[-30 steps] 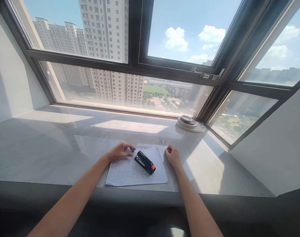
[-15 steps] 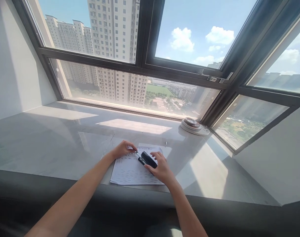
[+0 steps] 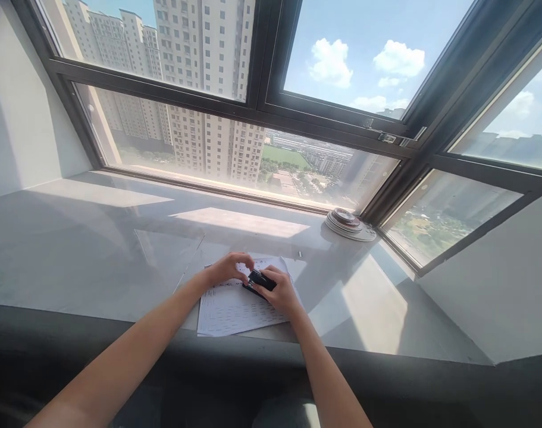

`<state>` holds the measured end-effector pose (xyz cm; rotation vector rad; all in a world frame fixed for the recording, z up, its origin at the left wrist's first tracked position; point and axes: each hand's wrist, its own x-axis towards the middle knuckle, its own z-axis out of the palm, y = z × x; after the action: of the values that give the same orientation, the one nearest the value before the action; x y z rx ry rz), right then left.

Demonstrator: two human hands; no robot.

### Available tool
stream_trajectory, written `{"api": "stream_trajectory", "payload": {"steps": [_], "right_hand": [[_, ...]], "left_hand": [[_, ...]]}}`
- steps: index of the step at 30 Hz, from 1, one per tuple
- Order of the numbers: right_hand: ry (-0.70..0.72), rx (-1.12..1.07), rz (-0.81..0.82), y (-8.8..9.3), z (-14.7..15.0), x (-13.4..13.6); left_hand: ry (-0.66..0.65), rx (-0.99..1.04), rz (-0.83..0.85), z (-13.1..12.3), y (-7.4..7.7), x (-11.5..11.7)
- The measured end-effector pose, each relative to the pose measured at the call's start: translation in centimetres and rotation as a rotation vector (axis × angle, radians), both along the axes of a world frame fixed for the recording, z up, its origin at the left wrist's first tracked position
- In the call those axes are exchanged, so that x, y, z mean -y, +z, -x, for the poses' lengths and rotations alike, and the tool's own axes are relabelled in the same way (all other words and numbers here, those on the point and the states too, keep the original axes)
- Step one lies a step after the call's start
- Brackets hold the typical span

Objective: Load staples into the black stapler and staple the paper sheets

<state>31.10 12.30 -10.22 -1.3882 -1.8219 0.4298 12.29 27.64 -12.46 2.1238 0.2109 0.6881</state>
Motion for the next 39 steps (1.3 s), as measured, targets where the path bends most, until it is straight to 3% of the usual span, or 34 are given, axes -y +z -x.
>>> {"api": "stream_trajectory", "payload": {"steps": [9,14,18,22,25,31,39], "right_hand": [[0.009,0.067,-0.024,0.0,0.1,0.0],[-0.058,0.261,-0.05,-0.6,0.3,0.7],[-0.276,0.306,-0.151,-1.3,-1.6,3.1],[-0.561,0.241,-0.22,-1.3,-6.4,4.8],[-0.652,0.245,-0.194,-1.3,-10.2,4.6],[-0.517,0.211,-0.042,-2.4,-13.7,2.2],[-0.276,0.124,0.05,-1.5,-12.7,0.7]], "left_hand": [[-0.023,-0.037,-0.134,-0.6,-0.6,-0.2],[-0.029,-0.07,-0.167,-0.2,-0.4,0.0],[-0.065,-0.214,-0.235,0.2,0.1,0.5],[-0.016,-0.309,-0.381,0.2,0.2,1.0],[0.059,-0.353,-0.415,0.2,-0.2,1.0],[0.021,-0.388,-0.439,0.2,-0.2,1.0],[-0.014,-0.331,-0.472,0.2,0.4,1.2]]}}
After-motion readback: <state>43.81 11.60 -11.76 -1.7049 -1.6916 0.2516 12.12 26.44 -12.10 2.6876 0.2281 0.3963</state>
